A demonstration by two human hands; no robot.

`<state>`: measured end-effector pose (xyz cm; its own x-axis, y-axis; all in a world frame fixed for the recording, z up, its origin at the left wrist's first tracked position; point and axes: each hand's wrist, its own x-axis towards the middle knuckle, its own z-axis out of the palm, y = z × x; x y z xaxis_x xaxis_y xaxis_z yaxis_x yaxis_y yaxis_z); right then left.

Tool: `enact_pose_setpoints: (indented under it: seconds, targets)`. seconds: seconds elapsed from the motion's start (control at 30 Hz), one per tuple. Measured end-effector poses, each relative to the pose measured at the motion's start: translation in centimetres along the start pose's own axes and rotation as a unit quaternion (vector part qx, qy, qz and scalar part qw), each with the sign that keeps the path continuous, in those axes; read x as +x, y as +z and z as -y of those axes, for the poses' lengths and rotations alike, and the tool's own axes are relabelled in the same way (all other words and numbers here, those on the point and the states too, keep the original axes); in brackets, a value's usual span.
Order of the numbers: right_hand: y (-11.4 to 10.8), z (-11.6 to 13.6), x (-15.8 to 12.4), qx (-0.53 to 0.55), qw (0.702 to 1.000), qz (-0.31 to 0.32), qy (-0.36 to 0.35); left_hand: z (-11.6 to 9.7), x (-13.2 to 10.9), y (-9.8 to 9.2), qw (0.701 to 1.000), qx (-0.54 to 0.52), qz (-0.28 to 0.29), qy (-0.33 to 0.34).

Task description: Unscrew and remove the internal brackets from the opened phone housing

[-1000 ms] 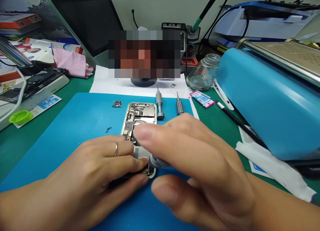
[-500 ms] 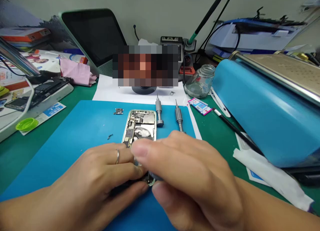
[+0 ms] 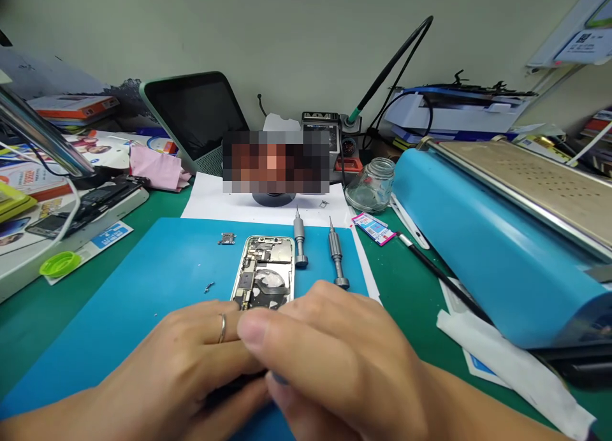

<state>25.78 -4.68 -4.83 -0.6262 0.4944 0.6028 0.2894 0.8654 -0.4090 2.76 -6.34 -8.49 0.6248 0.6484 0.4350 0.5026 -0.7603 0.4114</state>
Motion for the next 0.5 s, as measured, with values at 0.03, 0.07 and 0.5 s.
enact_pose_setpoints:
  seconds: [0.03,0.07,0.5]
  targets:
    - [-0.07,-0.13,0.22,0.014,1.000,0.008,-0.014,0.05,-0.02,0.06,1.000,-0.015,-0.008,-0.002]
    - [-0.17,-0.20,0.41,0.022,0.999,0.015,-0.021,0.08,-0.02,0.09,0.999,-0.036,-0.013,-0.006]
    - [0.02,-0.20,0.96,0.069,0.997,0.034,-0.015,-0.63,0.58,-0.17,0.996,-0.065,-0.048,-0.044]
